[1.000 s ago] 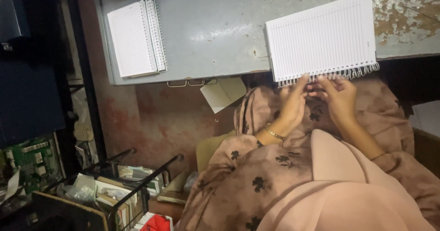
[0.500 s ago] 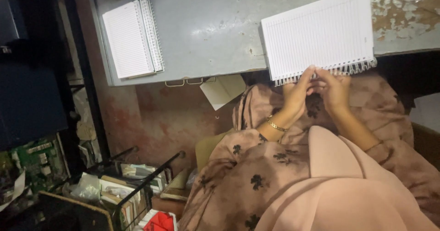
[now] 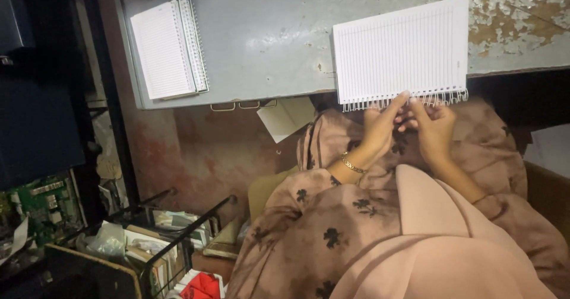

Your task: The person inserts a spiral binding wire into the punched holes of a notebook while seated, then closes the notebook and places it on a stack. They then pick up another notebook, open it, and begin inserting a spiral binding wire into its holes.

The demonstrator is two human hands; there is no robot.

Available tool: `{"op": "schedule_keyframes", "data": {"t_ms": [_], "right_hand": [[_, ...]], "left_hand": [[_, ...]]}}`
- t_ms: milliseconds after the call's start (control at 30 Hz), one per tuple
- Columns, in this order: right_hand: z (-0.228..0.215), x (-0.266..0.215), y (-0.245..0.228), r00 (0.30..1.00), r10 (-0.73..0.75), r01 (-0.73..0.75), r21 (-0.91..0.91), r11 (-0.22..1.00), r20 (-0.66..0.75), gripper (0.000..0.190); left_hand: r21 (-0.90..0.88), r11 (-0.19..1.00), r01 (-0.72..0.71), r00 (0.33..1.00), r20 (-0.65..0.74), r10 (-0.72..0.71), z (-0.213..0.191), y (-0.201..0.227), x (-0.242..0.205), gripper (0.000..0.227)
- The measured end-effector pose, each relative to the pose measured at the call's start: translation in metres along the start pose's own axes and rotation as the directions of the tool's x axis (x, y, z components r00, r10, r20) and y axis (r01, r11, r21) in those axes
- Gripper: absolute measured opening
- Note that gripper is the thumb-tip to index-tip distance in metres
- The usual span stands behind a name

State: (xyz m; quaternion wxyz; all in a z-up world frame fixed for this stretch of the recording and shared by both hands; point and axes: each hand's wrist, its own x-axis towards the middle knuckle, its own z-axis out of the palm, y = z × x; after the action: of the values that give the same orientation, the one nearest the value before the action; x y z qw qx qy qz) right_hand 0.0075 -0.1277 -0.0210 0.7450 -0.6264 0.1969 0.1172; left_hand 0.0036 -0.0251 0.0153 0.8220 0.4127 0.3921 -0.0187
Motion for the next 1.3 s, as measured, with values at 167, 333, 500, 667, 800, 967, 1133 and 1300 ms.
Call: {"op": "schedule_keyframes", "data": {"t_ms": [167,333,500,667,800,967,1133,1300], "right_hand": [[0.007,0.014,0.022,0.990,0.000,0.003,0.018,1.000,-0.144,0.030],[0.006,0.011,0.006,0.996,0.065,-0.058,0.119,0.991,-0.054,0.029],[-0.022,0.000,0.006,1.000,0.003,-0.004,0.062,0.998,0.031,0.025],[-0.024,0.005,-0.007,0.997,-0.075,0.078,0.085,0.993,-0.036,0.020],[-0.018,-0.003,-0.010,0.996,-0.059,0.066,0.099,0.993,-0.071,0.016],[-0.029,0.006,0.022,0.967,-0.176,0.180,0.008,0.984,-0.183,0.019],[-0.039,0.014,0.039,0.981,-0.117,0.135,0.111,0.985,-0.153,0.019],[-0.031,0.006,0.012,0.984,-0.126,0.143,0.136,0.980,-0.126,0.022]], "left_hand": [[0.043,0.999,-0.029,0.987,-0.157,0.035,0.015,0.007,-0.002,0.040],[0.036,0.999,0.006,0.990,-0.142,-0.001,0.019,0.011,-0.006,0.052],[0.022,0.999,0.039,0.994,-0.102,-0.036,0.005,-0.013,0.003,0.075],[-0.038,0.999,0.011,1.000,0.002,-0.011,0.022,-0.005,0.008,0.059],[-0.073,0.995,0.066,0.998,0.023,-0.065,0.015,-0.024,0.021,0.059],[0.004,0.998,0.069,0.998,0.008,-0.069,0.016,-0.022,0.013,0.069],[-0.093,0.994,0.065,0.998,-0.003,-0.066,0.024,-0.021,0.009,0.066],[-0.067,0.996,0.055,0.998,-0.029,-0.057,0.013,-0.043,0.024,0.070]]}}
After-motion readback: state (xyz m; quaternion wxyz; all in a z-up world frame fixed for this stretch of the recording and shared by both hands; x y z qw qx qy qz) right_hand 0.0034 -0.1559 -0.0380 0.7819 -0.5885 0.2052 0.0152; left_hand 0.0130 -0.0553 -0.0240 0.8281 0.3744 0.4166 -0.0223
